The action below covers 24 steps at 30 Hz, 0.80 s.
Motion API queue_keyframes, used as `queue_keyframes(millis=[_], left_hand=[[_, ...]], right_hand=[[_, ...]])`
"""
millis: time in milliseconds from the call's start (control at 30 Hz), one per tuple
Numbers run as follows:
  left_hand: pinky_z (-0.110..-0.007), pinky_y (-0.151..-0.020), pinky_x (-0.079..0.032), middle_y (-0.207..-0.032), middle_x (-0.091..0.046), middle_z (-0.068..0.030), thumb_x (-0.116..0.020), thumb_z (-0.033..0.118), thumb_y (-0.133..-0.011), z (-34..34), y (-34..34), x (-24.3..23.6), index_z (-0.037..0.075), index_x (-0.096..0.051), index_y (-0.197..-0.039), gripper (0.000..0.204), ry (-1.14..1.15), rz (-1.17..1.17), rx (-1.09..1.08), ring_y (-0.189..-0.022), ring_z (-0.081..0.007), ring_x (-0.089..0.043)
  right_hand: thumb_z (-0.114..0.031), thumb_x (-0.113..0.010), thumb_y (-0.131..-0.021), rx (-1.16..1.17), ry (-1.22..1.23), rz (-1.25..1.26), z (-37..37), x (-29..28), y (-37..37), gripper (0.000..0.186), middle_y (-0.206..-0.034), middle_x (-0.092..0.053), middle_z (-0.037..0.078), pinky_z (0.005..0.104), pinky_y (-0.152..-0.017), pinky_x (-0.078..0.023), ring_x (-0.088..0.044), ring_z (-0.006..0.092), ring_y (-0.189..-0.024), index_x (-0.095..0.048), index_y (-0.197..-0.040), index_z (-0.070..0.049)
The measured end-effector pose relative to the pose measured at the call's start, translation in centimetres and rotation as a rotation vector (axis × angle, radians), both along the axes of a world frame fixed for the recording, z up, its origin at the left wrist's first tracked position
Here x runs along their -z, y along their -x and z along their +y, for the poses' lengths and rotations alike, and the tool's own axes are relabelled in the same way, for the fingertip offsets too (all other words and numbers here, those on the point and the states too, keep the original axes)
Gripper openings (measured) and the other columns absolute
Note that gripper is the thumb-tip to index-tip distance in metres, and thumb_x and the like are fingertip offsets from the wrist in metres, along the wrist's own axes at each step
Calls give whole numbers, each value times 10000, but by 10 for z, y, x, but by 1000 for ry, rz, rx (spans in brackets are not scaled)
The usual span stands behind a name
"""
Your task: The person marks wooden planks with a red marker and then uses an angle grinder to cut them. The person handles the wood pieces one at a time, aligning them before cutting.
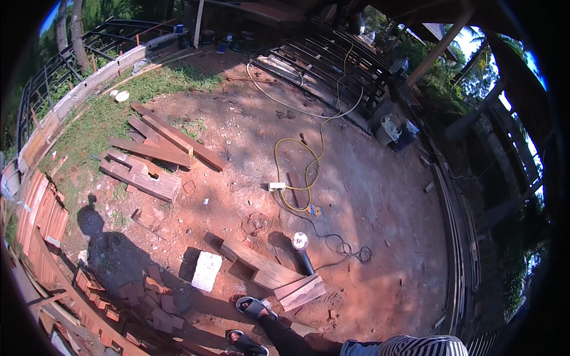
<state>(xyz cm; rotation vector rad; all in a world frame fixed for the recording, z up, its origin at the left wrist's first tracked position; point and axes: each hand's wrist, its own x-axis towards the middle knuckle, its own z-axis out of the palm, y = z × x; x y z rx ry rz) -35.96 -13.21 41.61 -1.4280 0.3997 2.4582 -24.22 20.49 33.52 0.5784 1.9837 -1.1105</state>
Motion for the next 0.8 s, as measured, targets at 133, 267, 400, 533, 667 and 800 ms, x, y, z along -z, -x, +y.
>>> queue_keyframes(millis=[133,267,400,533,667,800], left_hand=[[-466,-781,-512,-925,-637,-136,-600,373,-829,16,23,27,41,-604,-962,357,55,-66,-31,-834,-295,-599],[-456,-843,-506,-974,-624,-157,-641,366,-805,5,47,104,3,-588,-1018,425,335,148,134,-919,-301,-606],[-448,-794,-511,-947,-643,-169,-606,363,-819,-28,60,244,8,-562,-1093,450,279,254,256,-862,-276,-617],[-362,-660,-559,-901,-600,-132,-689,212,-727,-15,125,268,-5,-459,-1165,540,547,455,205,-748,-258,-623],[-403,-812,-516,-1115,-543,-187,-636,285,-777,-61,129,299,-17,-420,-1253,603,705,470,528,-979,-276,-585],[-463,-959,-439,-1230,-493,-224,-602,280,-798,-96,131,343,-42,-366,-1326,662,582,514,561,-1085,-309,-542]], right_hand=[[-288,-434,-956,-135,-31,351,-20,-4,60,397,-1183,-580,179,392,-989,-401,-512,314,-1163,-549,-1190,12],[-297,-437,-958,-250,157,365,-14,22,134,365,-1120,-605,187,401,-956,-420,-554,304,-1106,-574,-1172,-35],[-318,-395,-974,-319,253,164,-10,57,175,357,-1082,-630,173,399,-918,-437,-602,292,-1026,-596,-1140,-73],[-306,-435,-973,-134,250,175,4,120,168,356,-1162,-592,167,394,-932,-436,-590,312,-1064,-543,-1200,-54],[18,-554,-860,-245,-67,640,39,149,187,232,-1059,-631,163,351,-818,-504,-625,305,-968,-603,-1083,-23],[-130,-676,-803,-527,-423,741,133,176,178,557,-1223,-558,189,453,-915,-450,-550,379,-1110,-452,-1304,-37]])
